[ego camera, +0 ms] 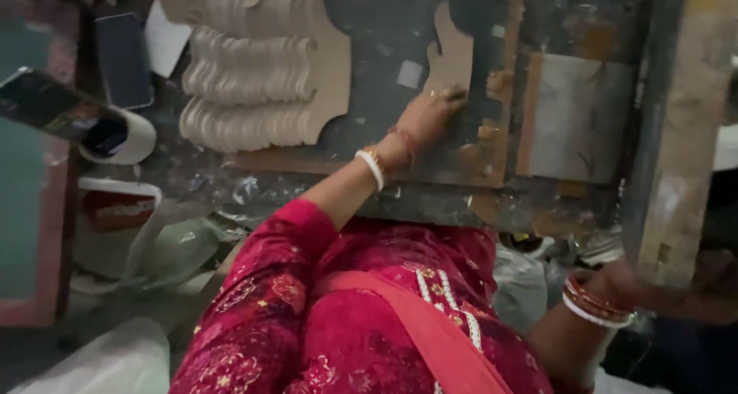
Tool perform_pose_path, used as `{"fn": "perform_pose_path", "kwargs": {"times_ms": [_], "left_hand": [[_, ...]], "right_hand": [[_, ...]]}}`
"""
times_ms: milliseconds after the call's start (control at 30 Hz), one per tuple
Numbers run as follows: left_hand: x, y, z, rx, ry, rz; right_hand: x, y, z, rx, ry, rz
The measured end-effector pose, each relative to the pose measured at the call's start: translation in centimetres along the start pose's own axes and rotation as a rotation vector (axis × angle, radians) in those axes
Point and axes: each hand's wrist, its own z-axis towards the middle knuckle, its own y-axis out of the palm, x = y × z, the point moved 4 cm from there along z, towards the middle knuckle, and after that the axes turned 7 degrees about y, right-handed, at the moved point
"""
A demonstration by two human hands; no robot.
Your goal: Manual screen printing of designs onto decorative paper cutouts.
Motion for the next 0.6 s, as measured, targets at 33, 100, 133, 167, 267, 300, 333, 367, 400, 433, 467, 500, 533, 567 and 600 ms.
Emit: {"fn": "perform_pose_path", "kwargs": {"times_ms": [33,100,133,167,267,300,333,367,400,433,467,500,533,567,600], "left_hand": [[0.1,-0.5,1.7,-0.090,-0.116,-0.008],[0.2,-0.2,3.5,-0.186,-0.226,-0.018],[0.6,0.5,3.8,-0.138,-0.107,0.044],[1.0,1.2,3.9,-0.088,0.008,0.107],[4.5,0.1,1.7,-0.193,0.036,0.074],[4.3,1.0,0.7,-0.193,0.040,0.076],[4.2,1.9,-0.3,-0.195,0.073,0.083],[4.1,2.8,-1.5,-0.197,0.103,0.089],[4.2,1.6,-0.9,-0.199,0.104,0.089],[4.4,0.8,-0.4,-0.225,0.073,0.048],[4.7,-0.1,0.0,-0.251,0.043,0.007],[4.5,0.4,-0.4,-0.251,0.047,0.003],[4.4,0.7,-0.7,-0.233,0.059,-0.004],[4.3,1.0,-0.8,-0.213,0.074,-0.009],[4.5,1.2,-1.2,-0.213,0.081,-0.010]], "right_hand": [[0.3,-0.2,0.2,0.014,0.005,-0.001],[0.0,-0.3,0.6,0.033,0.009,-0.008],[-0.4,-0.3,0.7,0.031,-0.017,-0.040],[-0.7,0.0,0.8,0.025,-0.043,-0.070],[-3.5,1.1,1.4,-0.001,-0.054,-0.061],[-4.7,1.8,1.8,-0.010,-0.060,-0.050],[-5.9,2.5,2.1,-0.019,-0.066,-0.040],[-7.3,3.1,2.4,-0.032,-0.070,-0.030],[-8.5,3.7,2.7,-0.045,-0.075,-0.021],[-9.8,4.0,3.0,-0.061,-0.081,-0.015],[-11.1,4.2,3.3,-0.076,-0.087,-0.010],[-11.9,4.5,3.6,-0.088,-0.095,-0.005],[-12.7,4.6,3.9,-0.099,-0.103,0.001],[-13.6,4.9,4.2,-0.107,-0.111,0.007],[-13.5,4.9,4.3,-0.115,-0.120,0.014]]}}
